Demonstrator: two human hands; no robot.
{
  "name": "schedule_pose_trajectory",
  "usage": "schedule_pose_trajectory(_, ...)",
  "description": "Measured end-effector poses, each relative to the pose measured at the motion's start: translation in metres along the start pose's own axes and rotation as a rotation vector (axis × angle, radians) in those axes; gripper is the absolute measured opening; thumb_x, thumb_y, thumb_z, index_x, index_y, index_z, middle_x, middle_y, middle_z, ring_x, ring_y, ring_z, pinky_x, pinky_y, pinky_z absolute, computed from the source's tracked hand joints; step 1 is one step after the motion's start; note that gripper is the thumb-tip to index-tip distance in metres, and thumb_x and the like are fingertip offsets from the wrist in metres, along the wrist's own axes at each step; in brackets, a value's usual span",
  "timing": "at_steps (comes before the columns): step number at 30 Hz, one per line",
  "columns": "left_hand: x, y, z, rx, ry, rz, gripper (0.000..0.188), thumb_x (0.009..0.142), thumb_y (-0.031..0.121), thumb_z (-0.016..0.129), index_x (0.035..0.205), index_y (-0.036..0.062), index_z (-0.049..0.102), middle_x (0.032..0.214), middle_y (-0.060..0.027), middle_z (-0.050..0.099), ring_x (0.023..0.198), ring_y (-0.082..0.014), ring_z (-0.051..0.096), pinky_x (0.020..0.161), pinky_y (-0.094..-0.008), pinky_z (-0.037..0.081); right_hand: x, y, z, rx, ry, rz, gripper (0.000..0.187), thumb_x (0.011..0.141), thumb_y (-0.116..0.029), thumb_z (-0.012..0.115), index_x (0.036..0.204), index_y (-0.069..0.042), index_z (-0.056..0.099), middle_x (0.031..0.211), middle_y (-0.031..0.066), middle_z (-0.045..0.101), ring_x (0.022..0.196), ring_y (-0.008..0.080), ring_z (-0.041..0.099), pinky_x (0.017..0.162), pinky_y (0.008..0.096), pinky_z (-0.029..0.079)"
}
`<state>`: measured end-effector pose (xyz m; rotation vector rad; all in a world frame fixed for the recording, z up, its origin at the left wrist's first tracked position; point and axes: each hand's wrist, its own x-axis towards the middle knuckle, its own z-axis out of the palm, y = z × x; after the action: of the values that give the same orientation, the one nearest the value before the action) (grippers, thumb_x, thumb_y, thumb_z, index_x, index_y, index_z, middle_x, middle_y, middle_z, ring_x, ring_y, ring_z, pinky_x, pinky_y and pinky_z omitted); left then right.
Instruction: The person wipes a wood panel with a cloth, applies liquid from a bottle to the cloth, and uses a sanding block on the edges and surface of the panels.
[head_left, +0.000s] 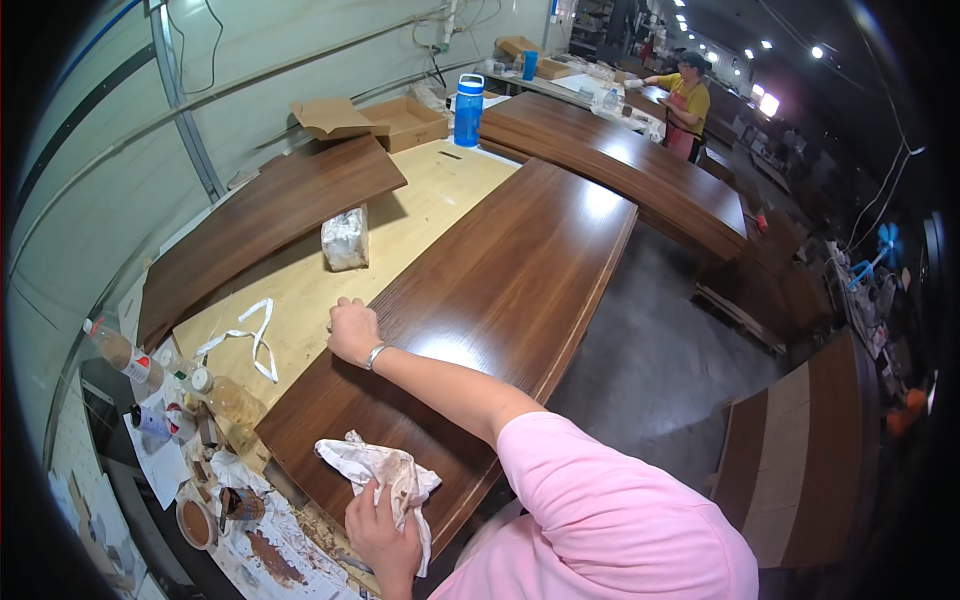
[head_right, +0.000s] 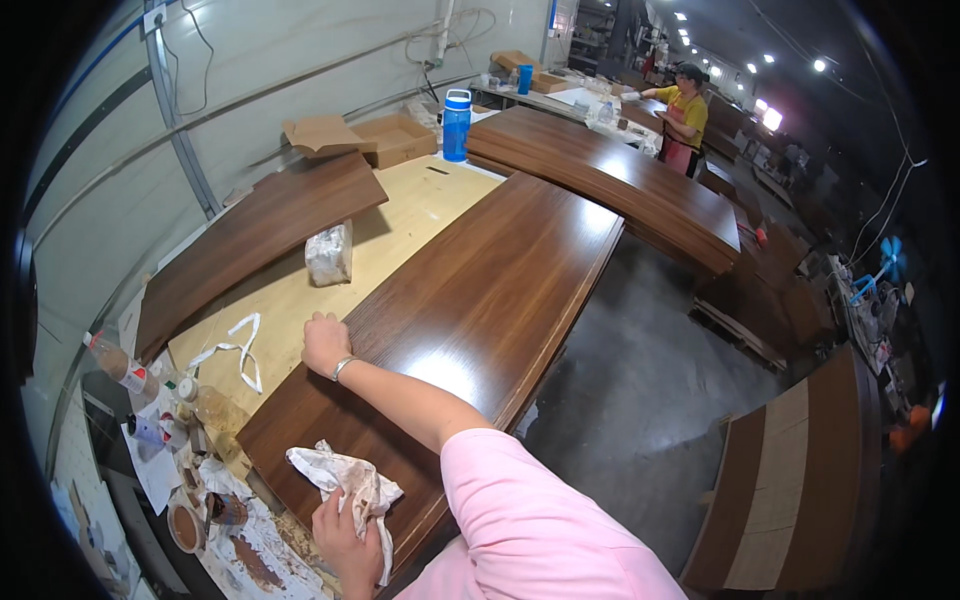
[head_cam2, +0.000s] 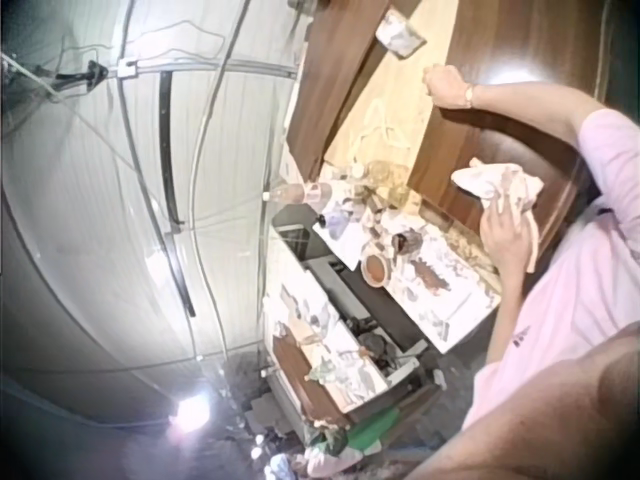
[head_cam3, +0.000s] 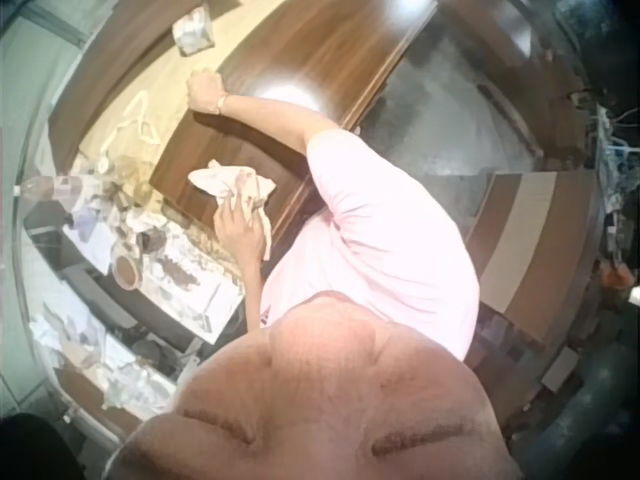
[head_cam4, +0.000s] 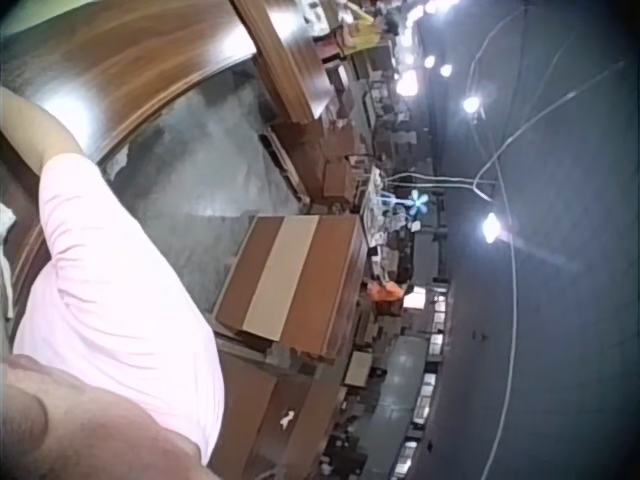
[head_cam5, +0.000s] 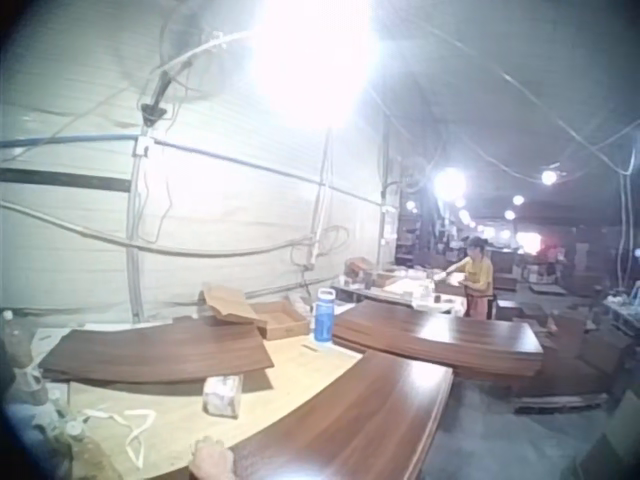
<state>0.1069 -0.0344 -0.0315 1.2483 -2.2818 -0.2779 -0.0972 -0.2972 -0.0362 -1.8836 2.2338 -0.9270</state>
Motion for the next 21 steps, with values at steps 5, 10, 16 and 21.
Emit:
schedule_pose_trajectory(5,0.001,-0.001,0.004,0.003,0.003,0.008,0.046,0.07,0.016,0.071,0.114,0.0025,0.064,0.129,-0.0141,0.058,0.112,-0.0378,0.052,0.095,-0.05,0.041,-0.027,-0.036,0.021,0.09,-0.107,-0.179,0.014,0.076,-0.014,0.068,0.081,-0.001,0.07,0.095,0.0172,0.064,0.094,0.0342,0.063,0.08,0.0437,0.054)
schedule_pose_trajectory(10,0.003,0.002,0.002,0.025,-0.012,-0.04,0.045,0.07,0.014,0.07,0.112,0.0018,0.064,0.128,-0.0153,0.058,0.113,-0.0382,0.052,0.095,-0.0499,0.041,-0.01,-0.013,0.007,0.061,-0.141,-0.143,0.015,0.07,-0.01,0.069,0.083,-0.002,0.07,0.099,0.0151,0.065,0.096,0.0321,0.064,0.08,0.0413,0.056)
schedule_pose_trajectory(16,0.035,0.019,0.004,-0.084,-0.13,-0.119,0.043,0.072,0.014,0.07,0.112,-0.0026,0.062,0.132,-0.0169,0.056,0.115,-0.0398,0.051,0.099,-0.0508,0.038,0.039,0.097,-0.038,-0.026,-0.035,-0.045,0.016,0.071,-0.012,0.069,0.084,-0.003,0.07,0.099,0.0151,0.065,0.094,0.0333,0.064,0.079,0.0427,0.055)
schedule_pose_trajectory(21,0.126,0.062,0.049,0.032,-0.144,-0.113,0.047,0.076,0.012,0.068,0.118,-0.0047,0.058,0.139,-0.0196,0.051,0.128,-0.0408,0.044,0.107,-0.0518,0.033,0.093,0.214,-0.088,-0.042,0.01,0.045,0.016,0.076,-0.016,0.069,0.087,-0.004,0.071,0.102,0.0135,0.066,0.096,0.0341,0.064,0.083,0.0427,0.054)
